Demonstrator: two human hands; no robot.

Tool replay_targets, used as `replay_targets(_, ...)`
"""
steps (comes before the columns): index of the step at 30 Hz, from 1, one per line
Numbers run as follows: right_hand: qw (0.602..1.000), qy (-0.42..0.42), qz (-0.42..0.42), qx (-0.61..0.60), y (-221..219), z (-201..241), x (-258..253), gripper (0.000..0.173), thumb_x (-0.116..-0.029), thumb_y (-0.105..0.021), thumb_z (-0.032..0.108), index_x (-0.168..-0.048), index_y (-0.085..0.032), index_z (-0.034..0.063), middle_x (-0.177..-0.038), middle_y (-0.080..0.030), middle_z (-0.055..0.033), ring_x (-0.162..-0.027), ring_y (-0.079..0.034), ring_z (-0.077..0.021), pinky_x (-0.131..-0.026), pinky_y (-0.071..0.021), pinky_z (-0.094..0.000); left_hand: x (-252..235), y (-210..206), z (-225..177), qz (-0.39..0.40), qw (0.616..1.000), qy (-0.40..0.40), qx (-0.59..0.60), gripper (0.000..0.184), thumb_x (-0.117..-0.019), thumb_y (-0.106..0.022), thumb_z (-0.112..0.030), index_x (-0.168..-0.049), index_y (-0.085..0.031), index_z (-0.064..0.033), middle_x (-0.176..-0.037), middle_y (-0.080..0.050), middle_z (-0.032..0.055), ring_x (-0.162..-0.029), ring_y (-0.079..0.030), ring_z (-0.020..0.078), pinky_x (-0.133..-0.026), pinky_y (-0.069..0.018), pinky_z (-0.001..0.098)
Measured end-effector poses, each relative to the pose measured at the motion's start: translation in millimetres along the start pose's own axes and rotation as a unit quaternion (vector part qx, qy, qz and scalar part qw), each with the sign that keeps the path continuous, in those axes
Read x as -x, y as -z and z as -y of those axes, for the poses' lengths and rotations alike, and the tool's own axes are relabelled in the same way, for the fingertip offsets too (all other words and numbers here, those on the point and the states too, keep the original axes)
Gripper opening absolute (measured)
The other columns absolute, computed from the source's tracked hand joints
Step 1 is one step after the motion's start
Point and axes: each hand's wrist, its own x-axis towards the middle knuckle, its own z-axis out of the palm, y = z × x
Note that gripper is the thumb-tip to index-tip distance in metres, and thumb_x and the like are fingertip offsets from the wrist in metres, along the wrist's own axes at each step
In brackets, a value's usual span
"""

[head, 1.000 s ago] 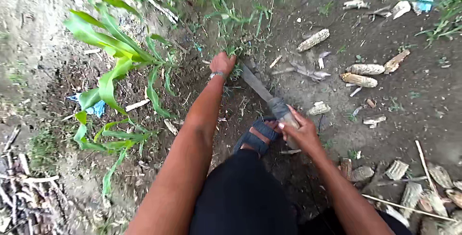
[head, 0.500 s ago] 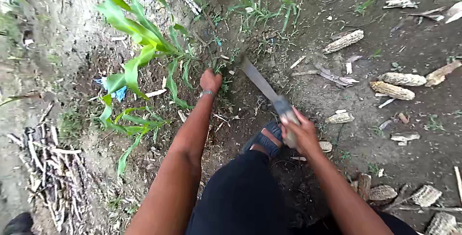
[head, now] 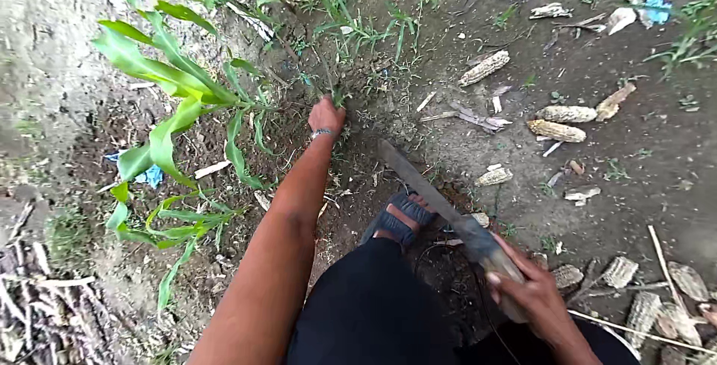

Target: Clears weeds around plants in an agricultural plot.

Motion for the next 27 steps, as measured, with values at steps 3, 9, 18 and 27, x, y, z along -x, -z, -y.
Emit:
replay_targets(3, 0.984, -0.076, -0.025, -0.162, -10, -8, 8, 0.083, -0.0840, -0.076, 0.023, -0.156, -0.038, 0.0035, -0.074, -0.068, -0.0054, -0.051, -0.062, -0.0146, -0.047, -0.0564, -0.0304, 23, -16, 12, 0.012, 0.999, -0.016, 0.027, 0.048, -0.1008, -0.060, -0.037, -0.132, -0.064, 0.0001, -0.122, -0.068, 0.0314, -0.119, -0.064, 0.0505, -0.098, -0.0475, 0.0718)
replay_targets(9, 0.987, -0.108, 0.023, -0.118, -50, -3, -93, 0.079, -0.0893, -0.068, 0.012, -0.158, -0.031, 0.0002, -0.075, -0.065, -0.0085, -0.054, -0.061, -0.0166, -0.051, -0.0570, -0.0331, 43, -24, -18, -0.011, 0.996, -0.025, 0.081, 0.077, -0.1027, -0.043, -0.067, -0.151, -0.048, -0.0071, -0.126, -0.068, 0.0290, -0.121, -0.064, 0.0485, -0.100, -0.0474, 0.0705)
replay_targets(18, 0.996, 0.031, -0.035, 0.074, -37, 9, -29, 0.073, -0.0812, -0.078, 0.017, -0.148, -0.052, 0.0028, -0.121, -0.072, -0.0094, -0.071, -0.070, -0.0118, -0.061, -0.0612, -0.0304, 46, -38, -29, 0.022, 0.997, -0.051, 0.062, 0.048, -0.0961, -0.065, -0.035, -0.132, -0.064, -0.0026, -0.118, -0.070, 0.0289, -0.114, -0.067, 0.0488, -0.093, -0.0502, 0.0707)
replay_targets(27, 0.995, -0.037, -0.024, -0.092, -49, 30, -107, 0.072, -0.0932, -0.065, 0.017, -0.156, -0.035, -0.0004, -0.080, -0.067, -0.0091, -0.060, -0.064, -0.0176, -0.057, -0.0589, -0.0348, 37, -1, -84, -0.056, 0.986, -0.078, 0.133, 0.054, -0.1028, -0.052, -0.036, -0.151, -0.049, -0.0117, -0.128, -0.068, 0.0247, -0.123, -0.064, 0.0434, -0.100, -0.0472, 0.0684)
